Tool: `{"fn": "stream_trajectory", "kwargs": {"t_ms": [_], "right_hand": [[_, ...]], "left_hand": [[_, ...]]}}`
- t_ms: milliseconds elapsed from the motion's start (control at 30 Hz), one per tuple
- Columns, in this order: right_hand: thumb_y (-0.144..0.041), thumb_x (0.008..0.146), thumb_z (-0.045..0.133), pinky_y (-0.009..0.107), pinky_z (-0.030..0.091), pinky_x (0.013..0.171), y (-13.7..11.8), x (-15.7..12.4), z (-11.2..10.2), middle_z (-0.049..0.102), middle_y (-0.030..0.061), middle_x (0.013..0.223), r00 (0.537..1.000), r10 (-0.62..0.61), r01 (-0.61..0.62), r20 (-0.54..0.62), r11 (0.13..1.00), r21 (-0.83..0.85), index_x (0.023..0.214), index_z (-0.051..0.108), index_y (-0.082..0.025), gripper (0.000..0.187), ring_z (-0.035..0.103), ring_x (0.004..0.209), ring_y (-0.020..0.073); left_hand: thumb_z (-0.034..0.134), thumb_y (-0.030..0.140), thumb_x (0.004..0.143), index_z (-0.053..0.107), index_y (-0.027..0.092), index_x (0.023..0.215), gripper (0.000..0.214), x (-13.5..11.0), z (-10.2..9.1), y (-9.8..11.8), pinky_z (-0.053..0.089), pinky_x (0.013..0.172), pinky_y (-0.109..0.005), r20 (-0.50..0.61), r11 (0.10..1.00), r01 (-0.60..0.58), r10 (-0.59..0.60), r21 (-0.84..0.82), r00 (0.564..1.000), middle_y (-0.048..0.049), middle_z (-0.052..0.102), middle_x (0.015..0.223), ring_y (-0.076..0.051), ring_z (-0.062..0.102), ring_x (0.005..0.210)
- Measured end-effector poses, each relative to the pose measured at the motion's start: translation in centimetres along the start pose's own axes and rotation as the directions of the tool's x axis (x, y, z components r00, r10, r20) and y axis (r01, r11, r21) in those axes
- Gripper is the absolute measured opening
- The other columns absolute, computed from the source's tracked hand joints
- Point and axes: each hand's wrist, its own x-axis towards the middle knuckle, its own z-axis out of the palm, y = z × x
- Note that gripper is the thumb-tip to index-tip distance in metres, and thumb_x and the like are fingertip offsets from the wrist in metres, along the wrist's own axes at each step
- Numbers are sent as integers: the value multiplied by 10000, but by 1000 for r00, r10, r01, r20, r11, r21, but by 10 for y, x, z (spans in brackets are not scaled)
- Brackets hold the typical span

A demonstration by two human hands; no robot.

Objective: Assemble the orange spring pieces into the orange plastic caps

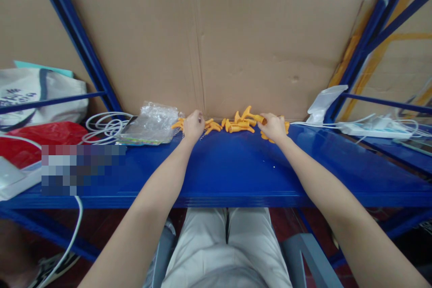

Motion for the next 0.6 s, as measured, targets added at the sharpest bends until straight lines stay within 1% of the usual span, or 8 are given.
{"fn": "stream_trajectory", "kwargs": {"t_ms": [100, 200, 267, 367, 500, 533, 600], "right_hand": [[-280, 946, 544, 448, 438, 984, 1, 0, 1, 734, 154, 1291, 1000, -10, 10, 6, 1000, 10, 1319, 704, -189, 417, 668, 1196, 326], [-278, 941, 529, 446, 436, 969, 1, 0, 1, 740, 153, 1274, 1000, -21, 21, 6, 1000, 22, 1320, 703, -187, 426, 667, 1177, 327], [-282, 939, 529, 436, 438, 953, 1, -1, 0, 745, 148, 1258, 999, -32, 32, 0, 999, 24, 1313, 708, -195, 424, 667, 1162, 324], [-289, 941, 526, 422, 438, 940, -2, -2, -2, 743, 147, 1257, 999, -33, 33, 12, 999, 13, 1322, 706, -200, 431, 662, 1159, 321], [-294, 942, 514, 419, 430, 953, -5, -4, -5, 730, 148, 1288, 998, -19, 19, 52, 1000, 5, 1349, 692, -195, 455, 652, 1175, 323], [-296, 940, 515, 421, 429, 957, -5, -4, -5, 730, 145, 1291, 998, -19, 19, 55, 1000, 9, 1349, 693, -197, 456, 651, 1177, 324], [-301, 937, 520, 425, 433, 965, -7, -3, -4, 729, 139, 1299, 998, -22, 21, 56, 999, 25, 1347, 692, -199, 456, 650, 1187, 327]], "left_hand": [[522, 173, 929, 658, 196, 1089, 211, 0, 0, 6, 503, 835, -305, -34, 997, -44, 42, -66, 999, -79, 754, 939, -233, 721, 926], [548, 199, 935, 636, 216, 1148, 232, -2, 1, 11, 491, 770, -282, -9, 992, -87, 87, -96, 996, -35, 725, 833, -216, 713, 852], [578, 225, 934, 629, 221, 1174, 245, -4, 2, 16, 482, 740, -274, 53, 988, -112, 118, -109, 992, -19, 709, 795, -212, 707, 825], [627, 271, 922, 638, 214, 1173, 257, -7, 5, 21, 475, 723, -268, 162, 980, -142, 164, -136, 973, -14, 709, 793, -204, 700, 811], [613, 327, 925, 648, 191, 1230, 336, -9, 9, 25, 472, 687, -255, 290, 977, -166, 199, -134, 936, -10, 724, 781, -184, 688, 755], [605, 332, 922, 667, 188, 1208, 326, -9, 11, 25, 475, 682, -251, 325, 976, -179, 209, -122, 922, -13, 731, 787, -181, 689, 752], [606, 323, 899, 722, 188, 1090, 260, -10, 14, 25, 491, 696, -248, 399, 970, -226, 242, -88, 884, -23, 750, 815, -180, 697, 774]]}}
